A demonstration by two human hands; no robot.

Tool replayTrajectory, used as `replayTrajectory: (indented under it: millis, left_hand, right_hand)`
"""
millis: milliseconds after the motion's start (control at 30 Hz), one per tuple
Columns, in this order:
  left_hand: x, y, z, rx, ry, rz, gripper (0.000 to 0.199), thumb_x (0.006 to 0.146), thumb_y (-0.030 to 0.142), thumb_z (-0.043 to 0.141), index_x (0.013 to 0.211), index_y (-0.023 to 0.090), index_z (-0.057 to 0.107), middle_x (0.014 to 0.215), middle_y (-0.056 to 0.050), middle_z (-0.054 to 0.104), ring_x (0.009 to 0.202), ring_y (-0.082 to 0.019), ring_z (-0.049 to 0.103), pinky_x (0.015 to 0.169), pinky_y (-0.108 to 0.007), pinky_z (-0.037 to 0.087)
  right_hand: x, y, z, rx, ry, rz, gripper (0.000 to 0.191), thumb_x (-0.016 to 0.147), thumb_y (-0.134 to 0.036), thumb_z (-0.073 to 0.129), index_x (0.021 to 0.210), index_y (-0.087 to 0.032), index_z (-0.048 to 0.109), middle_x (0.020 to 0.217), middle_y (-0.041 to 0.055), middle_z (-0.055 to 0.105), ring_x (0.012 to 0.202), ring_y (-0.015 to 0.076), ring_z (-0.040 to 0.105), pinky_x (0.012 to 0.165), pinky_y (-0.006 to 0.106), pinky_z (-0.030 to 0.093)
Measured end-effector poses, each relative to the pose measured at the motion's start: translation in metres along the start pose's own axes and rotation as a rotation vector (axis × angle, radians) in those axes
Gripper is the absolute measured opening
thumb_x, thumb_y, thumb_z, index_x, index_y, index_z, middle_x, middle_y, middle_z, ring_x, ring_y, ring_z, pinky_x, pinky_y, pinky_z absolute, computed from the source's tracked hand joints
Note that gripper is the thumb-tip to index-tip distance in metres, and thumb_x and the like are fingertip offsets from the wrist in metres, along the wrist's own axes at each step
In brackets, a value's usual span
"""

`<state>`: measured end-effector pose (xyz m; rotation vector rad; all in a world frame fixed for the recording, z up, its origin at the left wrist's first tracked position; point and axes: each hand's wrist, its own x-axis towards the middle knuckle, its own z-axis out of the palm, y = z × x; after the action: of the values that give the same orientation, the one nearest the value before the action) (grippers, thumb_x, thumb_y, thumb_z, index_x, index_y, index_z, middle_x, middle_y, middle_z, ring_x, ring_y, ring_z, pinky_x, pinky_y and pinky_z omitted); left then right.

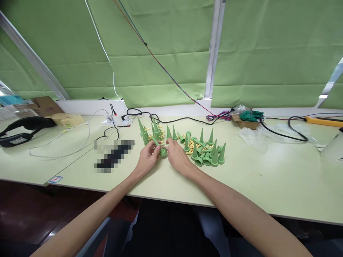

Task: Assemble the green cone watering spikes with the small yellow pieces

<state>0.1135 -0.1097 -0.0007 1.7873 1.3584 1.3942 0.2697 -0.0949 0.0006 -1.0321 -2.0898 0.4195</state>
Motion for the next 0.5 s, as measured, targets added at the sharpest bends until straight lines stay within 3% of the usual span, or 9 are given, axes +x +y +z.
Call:
replayTrajectory:
  millis: [300,500]
  left_hand:
    - [-0.0004,-0.0043,-0.0005,0.014,0.031,0.047,0.02,0.092,0.037,0.05,0.093,0.018,0.055,0.09,-0.005,0.065,0.08,-0.016,0.062,0.069,-0.027,0.048]
    - [-0.0009,-0.0041,0.0001,0.051,0.041,0.062,0.019,0.092,0.037,0.049,0.087,0.019,0.053,0.087,-0.003,0.063,0.073,-0.014,0.059,0.064,-0.026,0.045]
  right_hand:
    - [0.0006,0.0039,0.0028,0.022,0.0,-0.096,0.015,0.099,-0.017,0.037,0.097,-0.017,0.052,0.093,0.0071,0.058,0.083,0.0188,0.053,0.075,0.031,0.041]
    - [-0.0003,0.0029,0.0026,-0.003,-0.024,-0.096,0.022,0.098,-0.014,0.037,0.099,-0.017,0.058,0.09,0.0069,0.056,0.086,0.0193,0.053,0.078,0.031,0.041]
